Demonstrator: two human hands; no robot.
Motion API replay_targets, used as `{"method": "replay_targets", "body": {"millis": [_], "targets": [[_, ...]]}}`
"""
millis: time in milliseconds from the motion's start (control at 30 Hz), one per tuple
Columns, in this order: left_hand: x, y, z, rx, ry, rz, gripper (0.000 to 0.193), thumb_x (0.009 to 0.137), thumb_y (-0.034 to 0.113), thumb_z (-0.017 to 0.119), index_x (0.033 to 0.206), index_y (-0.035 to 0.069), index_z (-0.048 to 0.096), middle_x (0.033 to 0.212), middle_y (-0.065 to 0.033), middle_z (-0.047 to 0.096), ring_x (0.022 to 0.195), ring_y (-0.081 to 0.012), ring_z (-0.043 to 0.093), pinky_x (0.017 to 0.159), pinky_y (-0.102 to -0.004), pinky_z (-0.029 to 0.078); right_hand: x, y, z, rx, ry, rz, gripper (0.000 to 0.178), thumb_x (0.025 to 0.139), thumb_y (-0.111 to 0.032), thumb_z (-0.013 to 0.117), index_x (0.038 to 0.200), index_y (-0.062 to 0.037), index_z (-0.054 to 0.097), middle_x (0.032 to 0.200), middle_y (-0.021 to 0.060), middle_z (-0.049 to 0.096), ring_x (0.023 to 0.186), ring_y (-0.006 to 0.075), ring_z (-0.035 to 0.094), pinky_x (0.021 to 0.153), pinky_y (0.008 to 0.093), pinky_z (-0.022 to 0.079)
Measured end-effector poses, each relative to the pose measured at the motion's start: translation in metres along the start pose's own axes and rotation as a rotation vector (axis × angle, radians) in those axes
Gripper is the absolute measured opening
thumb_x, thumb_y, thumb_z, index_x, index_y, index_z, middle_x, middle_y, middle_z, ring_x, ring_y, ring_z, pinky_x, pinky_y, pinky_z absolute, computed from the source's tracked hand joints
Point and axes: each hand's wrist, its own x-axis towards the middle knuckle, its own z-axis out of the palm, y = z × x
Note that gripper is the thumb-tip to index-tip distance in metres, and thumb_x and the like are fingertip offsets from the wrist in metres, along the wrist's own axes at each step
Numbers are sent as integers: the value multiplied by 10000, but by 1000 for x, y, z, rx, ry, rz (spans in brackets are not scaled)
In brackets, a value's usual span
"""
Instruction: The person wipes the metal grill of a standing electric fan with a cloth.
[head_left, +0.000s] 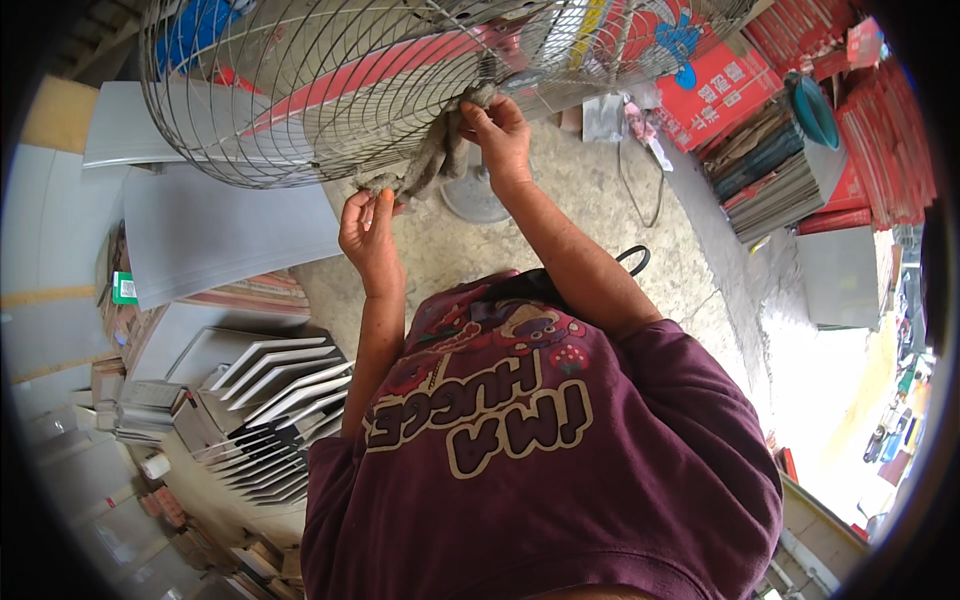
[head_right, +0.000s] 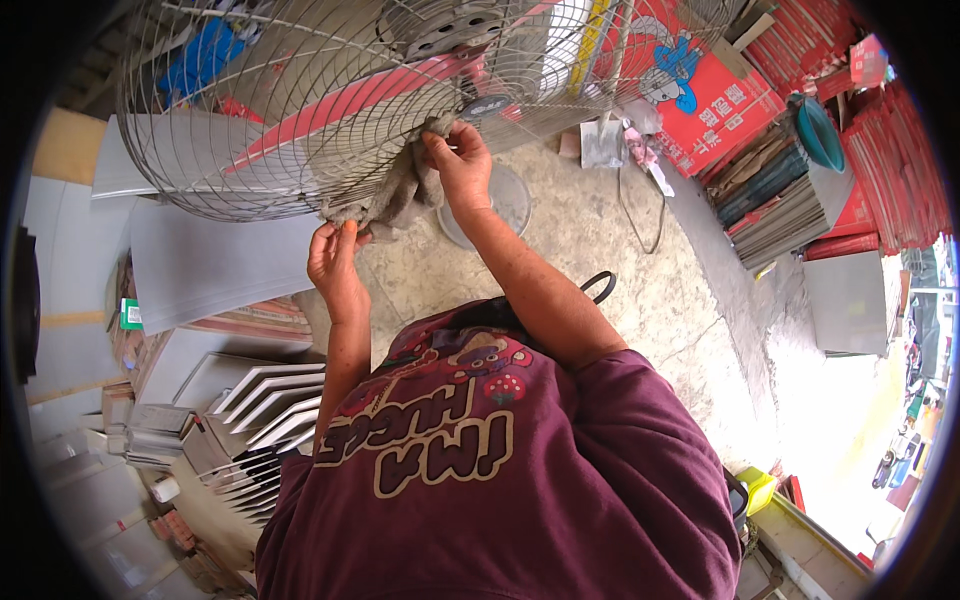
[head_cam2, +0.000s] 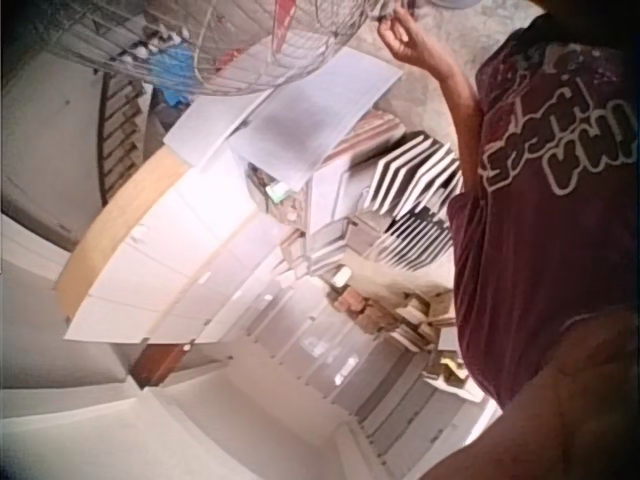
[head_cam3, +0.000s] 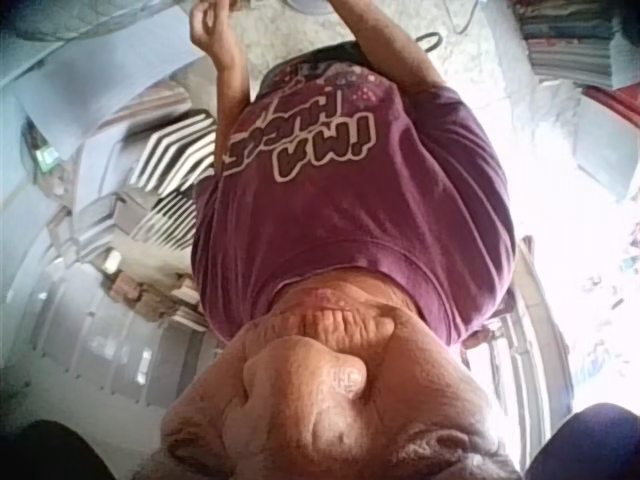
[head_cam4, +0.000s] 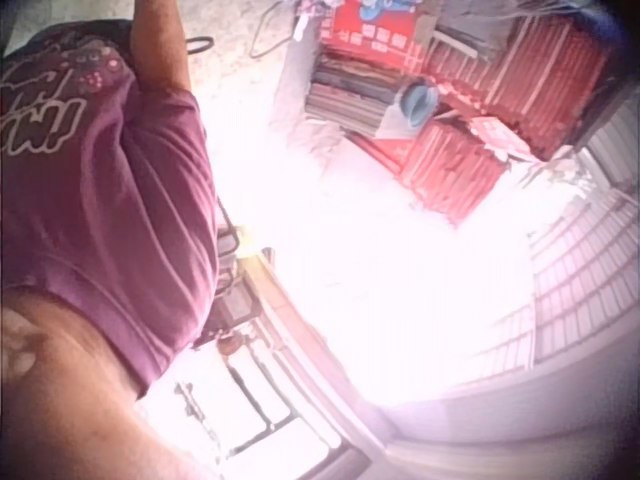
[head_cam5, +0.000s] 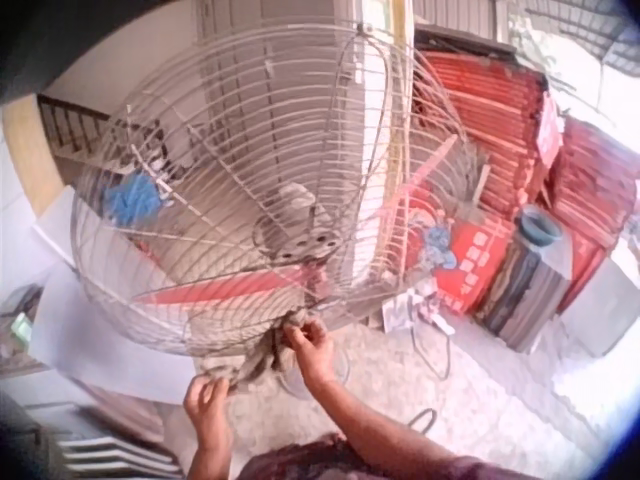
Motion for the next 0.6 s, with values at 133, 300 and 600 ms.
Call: {"method": "replay_targets", "body": {"millis": [133, 300, 600], "targets": [[-2, -2, 4, -4, -8, -45, 105, 788, 38, 602, 864, 22, 531, 817, -45, 565, 754, -158, 581, 624, -268, 490, -2, 5, -22, -71, 128, 244, 96, 791, -76, 601, 841, -35, 530, 757, 39, 571, 644, 126, 574, 601, 267, 519], [-4, 0, 13, -22, -19, -74, 134, 783, 47, 612, 872, 5, 521, 797, -49, 563, 746, -141, 567, 617, -265, 491, -2, -3, -33, -91, 168, 238, 118, 792, -77, 593, 855, -2, 527, 762, 52, 564, 628, 135, 571, 591, 267, 514], [-4, 10, 14, -33, 0, -12, 124, 786, 48, 607, 884, 26, 534, 803, -47, 570, 706, -161, 572, 634, -283, 497, -18, -64, 17, -19, -38, -210, 148, 788, -41, 602, 899, -12, 508, 741, -10, 540, 651, 50, 507, 570, 187, 437]]}}
